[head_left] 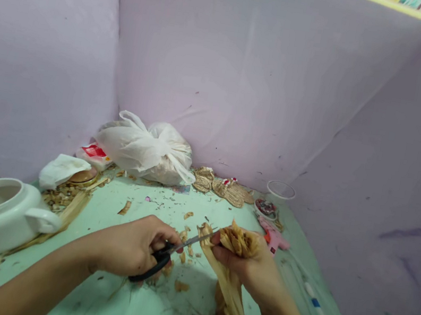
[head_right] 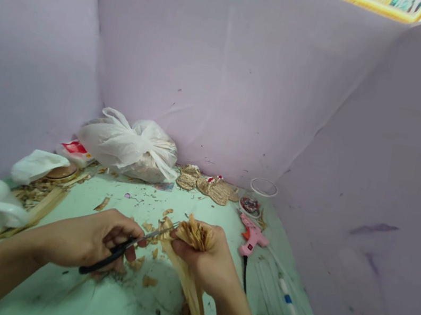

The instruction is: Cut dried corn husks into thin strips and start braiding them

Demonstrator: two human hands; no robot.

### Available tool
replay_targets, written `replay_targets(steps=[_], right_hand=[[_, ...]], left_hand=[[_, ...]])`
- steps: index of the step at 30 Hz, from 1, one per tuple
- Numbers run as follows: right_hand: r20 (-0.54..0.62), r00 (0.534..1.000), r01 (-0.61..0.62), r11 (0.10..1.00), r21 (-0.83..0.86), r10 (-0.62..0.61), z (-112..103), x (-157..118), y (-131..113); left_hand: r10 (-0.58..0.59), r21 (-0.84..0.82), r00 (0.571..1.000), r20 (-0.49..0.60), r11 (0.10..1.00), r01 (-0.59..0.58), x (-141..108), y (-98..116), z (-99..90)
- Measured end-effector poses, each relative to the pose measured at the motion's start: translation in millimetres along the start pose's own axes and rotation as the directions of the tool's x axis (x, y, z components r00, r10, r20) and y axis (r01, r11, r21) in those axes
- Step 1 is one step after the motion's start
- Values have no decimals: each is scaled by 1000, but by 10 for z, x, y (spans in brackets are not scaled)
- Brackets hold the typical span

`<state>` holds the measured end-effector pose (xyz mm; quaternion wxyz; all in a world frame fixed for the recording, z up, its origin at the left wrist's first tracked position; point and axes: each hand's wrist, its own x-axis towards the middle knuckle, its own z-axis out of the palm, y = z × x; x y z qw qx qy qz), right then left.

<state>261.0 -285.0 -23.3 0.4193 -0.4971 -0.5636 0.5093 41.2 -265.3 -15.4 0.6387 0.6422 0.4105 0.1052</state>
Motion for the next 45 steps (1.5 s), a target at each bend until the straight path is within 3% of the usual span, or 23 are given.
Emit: replay_targets(steps=[9,13,19,29,37,41,43,45], right_hand=[[-30,1000,2,1000,-3,-2,15,12,-27],[-13,999,-42,998,-48,41,87,5,-74],[61,998,-11,995,-101,17,59,-4,-44],[117,993,4,986,-164,15,-58,-18,-51],[100,995,-5,988,-156,21,-66,-18,-46],[112,993,-2,987,-159,20,-36,-27,-84],[125,992,10,987,-158,10,-29,-24,-84],[99,995,20,991,-131,-7,-40,-17,-66]], left_hand=[[-26,-207,999,44,978,35,90,-59,9],[12,-149,999,33,989,-7,82,15,71],[137,-30,990,30,990,-136,98,-12,42],[52,-6,990,135,999,-52,63,-45,-23],[0,-16,993,121,1000,2,70,-46,19],[28,-62,988,150,998,-19,93,-65,31],[56,-94,991,121,995,-45,98,-58,10],[55,-76,998,-26,995,-56,81,-32,-52]])
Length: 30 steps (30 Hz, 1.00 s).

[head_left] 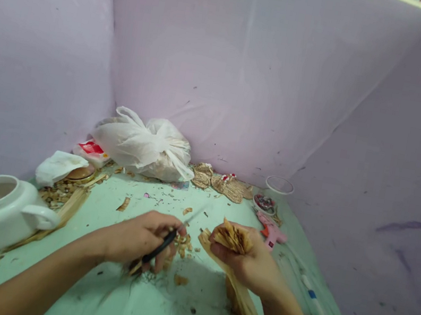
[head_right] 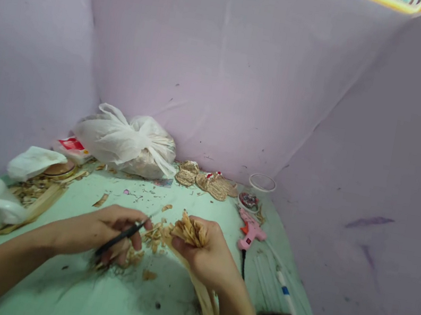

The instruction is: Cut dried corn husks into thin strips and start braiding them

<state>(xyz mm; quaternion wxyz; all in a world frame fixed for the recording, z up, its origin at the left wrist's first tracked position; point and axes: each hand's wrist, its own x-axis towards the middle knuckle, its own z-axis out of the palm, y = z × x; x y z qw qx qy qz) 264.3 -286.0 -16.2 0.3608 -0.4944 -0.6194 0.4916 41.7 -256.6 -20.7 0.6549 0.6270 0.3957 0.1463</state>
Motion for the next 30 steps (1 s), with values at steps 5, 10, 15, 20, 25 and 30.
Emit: replay_targets(steps=[5,10,15,20,25,30], right_hand=[[-211,977,32,987,154,1,-45,-17,19],[-285,952,1,934,358,108,-67,-76,-70],[-222,951,-64,844,533,213,-129,-113,-86],[-154,941,-145,771,620,300,-129,-62,-37],[-101,936,-195,735,649,338,-83,63,100],[-149,922,-171,724,669,356,18,184,232]], left_hand=[[170,502,927,-334,864,22,-89,79,-196],[129,752,948,-290,644,142,6,-92,-56],[86,790,925,-370,554,264,175,-314,97],[84,757,920,-383,599,261,206,-325,26],[90,723,907,-412,638,265,248,-372,35],[125,642,893,-432,738,207,298,-351,28]])
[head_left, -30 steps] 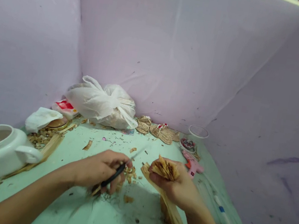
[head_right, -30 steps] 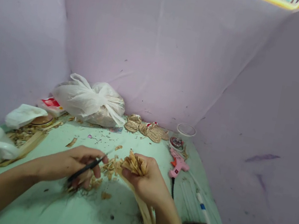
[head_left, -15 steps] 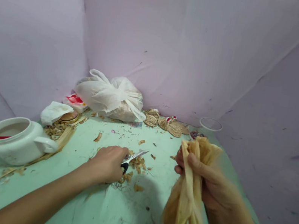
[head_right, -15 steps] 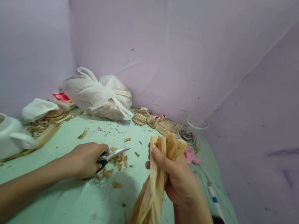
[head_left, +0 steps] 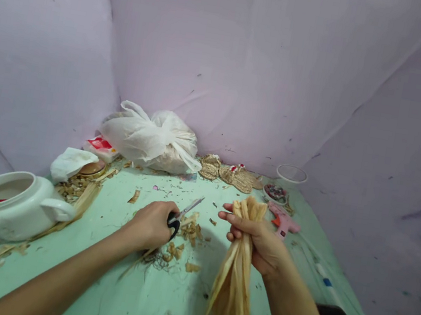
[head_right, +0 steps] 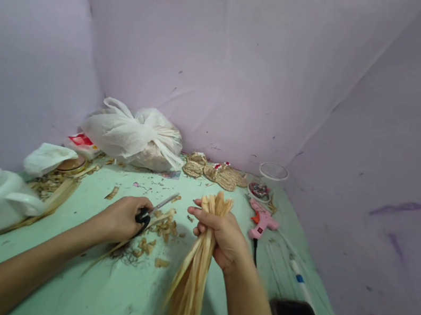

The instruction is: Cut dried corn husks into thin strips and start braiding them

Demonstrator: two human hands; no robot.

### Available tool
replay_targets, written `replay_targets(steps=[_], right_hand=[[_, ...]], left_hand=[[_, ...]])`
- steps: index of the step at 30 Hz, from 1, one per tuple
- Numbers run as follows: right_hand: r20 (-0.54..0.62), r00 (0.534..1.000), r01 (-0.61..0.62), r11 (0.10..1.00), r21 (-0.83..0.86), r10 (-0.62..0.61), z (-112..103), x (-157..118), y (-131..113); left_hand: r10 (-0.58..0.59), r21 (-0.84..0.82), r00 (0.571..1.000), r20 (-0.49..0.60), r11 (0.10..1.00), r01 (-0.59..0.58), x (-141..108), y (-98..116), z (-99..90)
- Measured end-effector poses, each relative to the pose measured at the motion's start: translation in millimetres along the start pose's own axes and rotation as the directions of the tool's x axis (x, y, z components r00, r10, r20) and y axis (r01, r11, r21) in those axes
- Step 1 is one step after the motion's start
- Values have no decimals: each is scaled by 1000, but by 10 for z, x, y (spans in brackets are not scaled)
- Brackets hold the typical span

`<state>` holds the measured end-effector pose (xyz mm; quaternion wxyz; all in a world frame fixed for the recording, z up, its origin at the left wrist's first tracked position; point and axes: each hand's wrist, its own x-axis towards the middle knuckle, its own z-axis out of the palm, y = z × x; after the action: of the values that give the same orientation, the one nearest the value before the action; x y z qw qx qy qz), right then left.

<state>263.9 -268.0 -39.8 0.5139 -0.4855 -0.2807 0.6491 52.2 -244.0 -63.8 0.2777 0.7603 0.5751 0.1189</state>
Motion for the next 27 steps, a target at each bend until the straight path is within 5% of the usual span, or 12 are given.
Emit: replay_targets(steps=[2,4,7,13,19,27], right_hand=[[-22,1000,-11,1000,2,11,54,29,74],[-36,999,-8,1000,24,9,125,37,146],[-22,999,38,995,92,-36,232,15,220],[10,995,94,991,99,-96,304,-28,260],[-85,985,143,989,-44,-147,238,-23,210],[-104,951,253,927,-276,-291,223,-75,135]], left_hand=[[-10,-244,1000,1,970,10,-2,48,-59],[-17,-538,999,36,843,34,-27,112,-114],[-3,-731,996,93,679,70,-83,200,-132],[39,-770,988,152,631,94,-159,301,-37],[62,-570,997,34,821,-32,-164,234,-212],[194,-511,933,303,859,-12,-233,162,-463]])
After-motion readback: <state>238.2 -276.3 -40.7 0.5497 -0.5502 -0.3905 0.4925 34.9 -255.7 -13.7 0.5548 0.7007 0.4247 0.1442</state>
